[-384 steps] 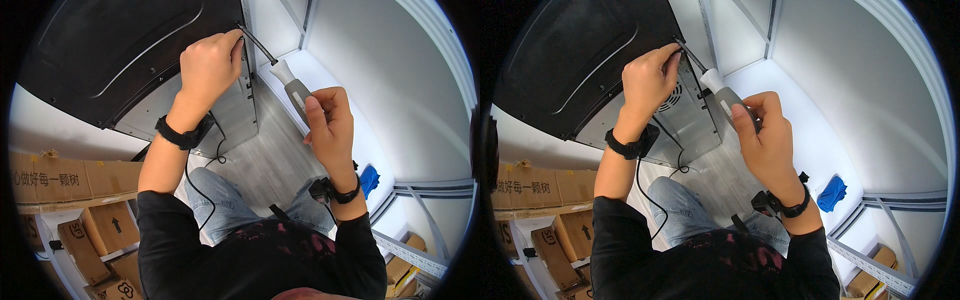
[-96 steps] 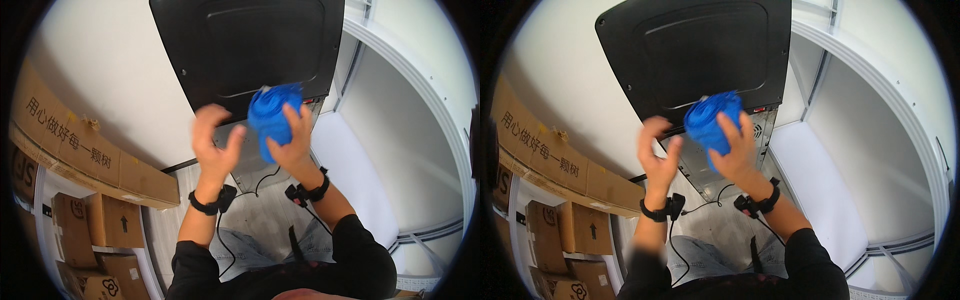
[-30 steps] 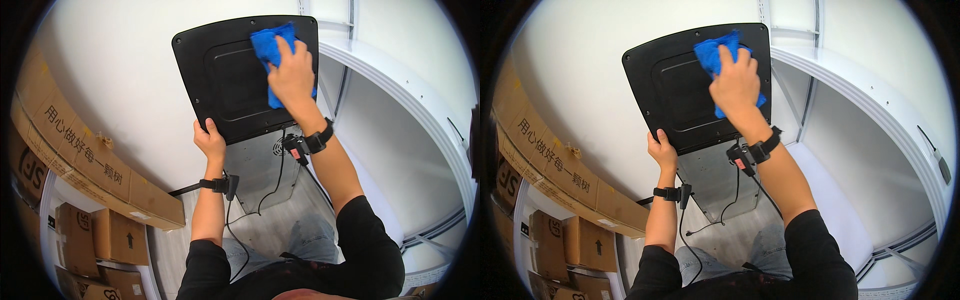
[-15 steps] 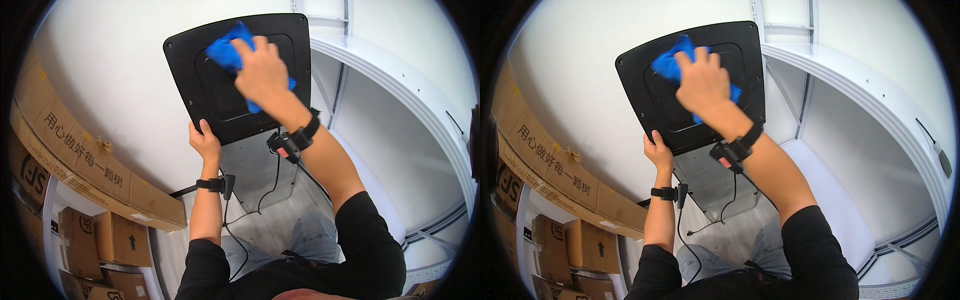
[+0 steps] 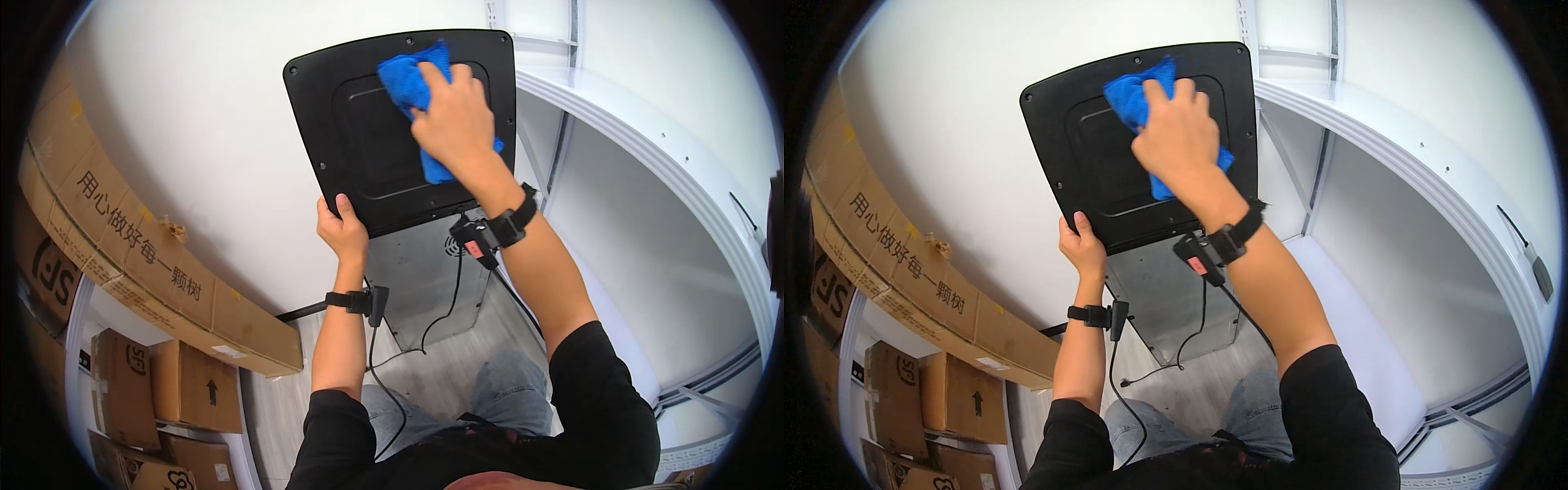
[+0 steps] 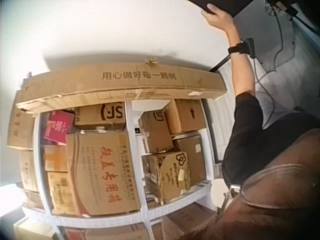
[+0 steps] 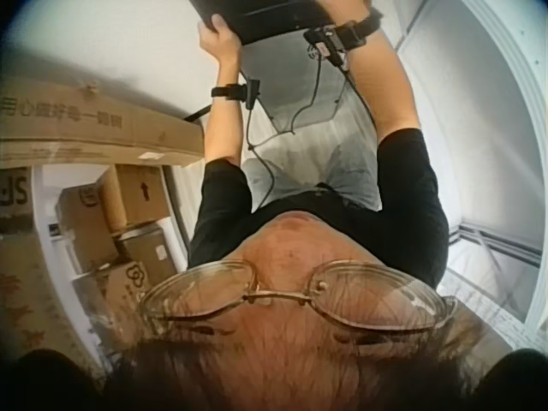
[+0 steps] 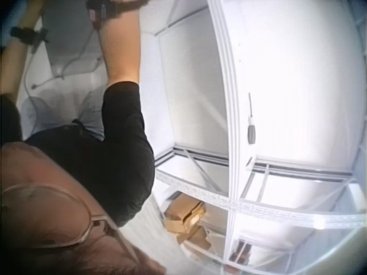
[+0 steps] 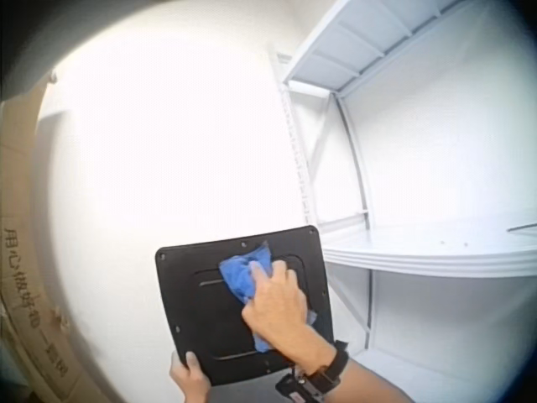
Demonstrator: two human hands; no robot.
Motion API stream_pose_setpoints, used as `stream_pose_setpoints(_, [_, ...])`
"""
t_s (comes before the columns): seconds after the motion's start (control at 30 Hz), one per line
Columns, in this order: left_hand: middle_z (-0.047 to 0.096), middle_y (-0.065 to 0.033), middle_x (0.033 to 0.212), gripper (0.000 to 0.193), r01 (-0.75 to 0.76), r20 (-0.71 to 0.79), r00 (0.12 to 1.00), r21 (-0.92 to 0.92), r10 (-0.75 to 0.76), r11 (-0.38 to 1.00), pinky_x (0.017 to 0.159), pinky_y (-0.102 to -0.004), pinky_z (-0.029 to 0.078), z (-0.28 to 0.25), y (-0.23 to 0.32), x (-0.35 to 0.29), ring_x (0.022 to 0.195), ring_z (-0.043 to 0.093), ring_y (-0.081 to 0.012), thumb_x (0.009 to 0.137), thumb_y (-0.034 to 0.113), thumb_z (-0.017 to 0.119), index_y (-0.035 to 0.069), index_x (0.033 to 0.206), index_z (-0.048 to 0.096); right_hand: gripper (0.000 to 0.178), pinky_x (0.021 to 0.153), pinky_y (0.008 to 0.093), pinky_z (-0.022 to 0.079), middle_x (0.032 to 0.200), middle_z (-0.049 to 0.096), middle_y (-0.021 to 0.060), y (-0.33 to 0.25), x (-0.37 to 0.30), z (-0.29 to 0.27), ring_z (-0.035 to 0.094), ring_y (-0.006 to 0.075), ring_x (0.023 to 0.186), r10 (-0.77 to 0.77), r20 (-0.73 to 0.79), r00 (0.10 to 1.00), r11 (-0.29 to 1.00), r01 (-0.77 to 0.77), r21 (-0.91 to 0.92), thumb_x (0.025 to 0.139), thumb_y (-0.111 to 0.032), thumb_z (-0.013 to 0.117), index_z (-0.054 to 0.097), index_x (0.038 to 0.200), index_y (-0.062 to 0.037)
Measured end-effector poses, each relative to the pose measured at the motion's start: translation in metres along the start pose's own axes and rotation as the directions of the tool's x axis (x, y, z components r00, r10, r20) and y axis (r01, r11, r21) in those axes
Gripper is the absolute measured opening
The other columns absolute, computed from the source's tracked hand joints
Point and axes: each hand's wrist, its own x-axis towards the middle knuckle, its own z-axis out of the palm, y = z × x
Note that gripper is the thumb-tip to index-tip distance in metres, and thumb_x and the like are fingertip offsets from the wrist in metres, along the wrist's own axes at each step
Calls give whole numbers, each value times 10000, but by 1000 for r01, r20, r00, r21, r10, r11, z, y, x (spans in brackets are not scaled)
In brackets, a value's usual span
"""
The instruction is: The person uses a screwdriver to tighten screws on the back of a wall-mounted electronic device. After securing the screws, the person wipes the device's surface with a blue cloth.
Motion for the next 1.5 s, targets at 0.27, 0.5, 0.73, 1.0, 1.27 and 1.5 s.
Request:
stream_pose_setpoints(0.27, [650, -158, 839, 381, 64, 29, 998, 19, -64, 998, 692, -370, 474, 1, -1, -3, 746, 607, -268, 965, 340, 512, -35, 994, 575, 419, 631, 390, 512, 1005, 507, 169, -66, -5, 20, 533, 326, 903, -212, 76, 974, 976, 208, 59, 617, -74, 680, 606, 1029, -60])
stream_pose_setpoints(0.5, [647, -169, 840, 362, 14, 11, 1000, -30, -14, 999, 697, -370, 474, 3, -10, -4, 744, 604, -285, 959, 323, 524, -35, 986, 573, 424, 610, 374, 494, 976, 509, 129, -47, -18, 22, 529, 294, 877, -350, 11, 937, 936, 350, 24, 609, -93, 704, 627, 1026, -97])
stream_pose_setpoints(0.73, [619, -150, 752, 317, 24, 6, 1000, -15, -24, 1000, 636, -368, 464, 2, -6, -5, 664, 584, -281, 954, 300, 526, -14, 920, 563, 512, 596, 368, 466, 939, 500, 119, -28, -64, 28, 524, 290, 856, -420, 164, 893, 907, 418, 50, 576, -92, 720, 619, 1077, -102])
stream_pose_setpoints(1.0, [625, -122, 755, 269, 8, -4, 1000, -46, -8, 999, 621, -336, 466, 4, -10, -4, 665, 568, -203, 962, 242, 503, -18, 939, 566, 501, 544, 339, 390, 888, 493, 100, -16, -87, 33, 501, 270, 785, -518, 134, 845, 853, 521, 12, 570, -51, 678, 643, 1067, -109])
stream_pose_setpoints(1.27, [574, -90, 707, 380, 15, 4, 1000, -49, -15, 999, 633, -321, 440, 5, 0, -5, 661, 501, -167, 982, 350, 484, -14, 899, 550, 382, 519, 345, 485, 851, 530, 115, -33, 3, 32, 553, 293, 752, -541, -209, 814, 840, 533, -98, 595, -39, 645, 676, 956, -161])
stream_pose_setpoints(1.5, [589, -109, 735, 362, 14, 31, 999, -31, -14, 999, 641, -333, 448, -1, -5, -6, 677, 532, -201, 986, 329, 464, -18, 927, 551, 472, 505, 336, 443, 869, 514, 113, -23, -41, 32, 525, 282, 756, -541, -46, 840, 840, 542, -1, 589, -22, 649, 648, 1045, -147])
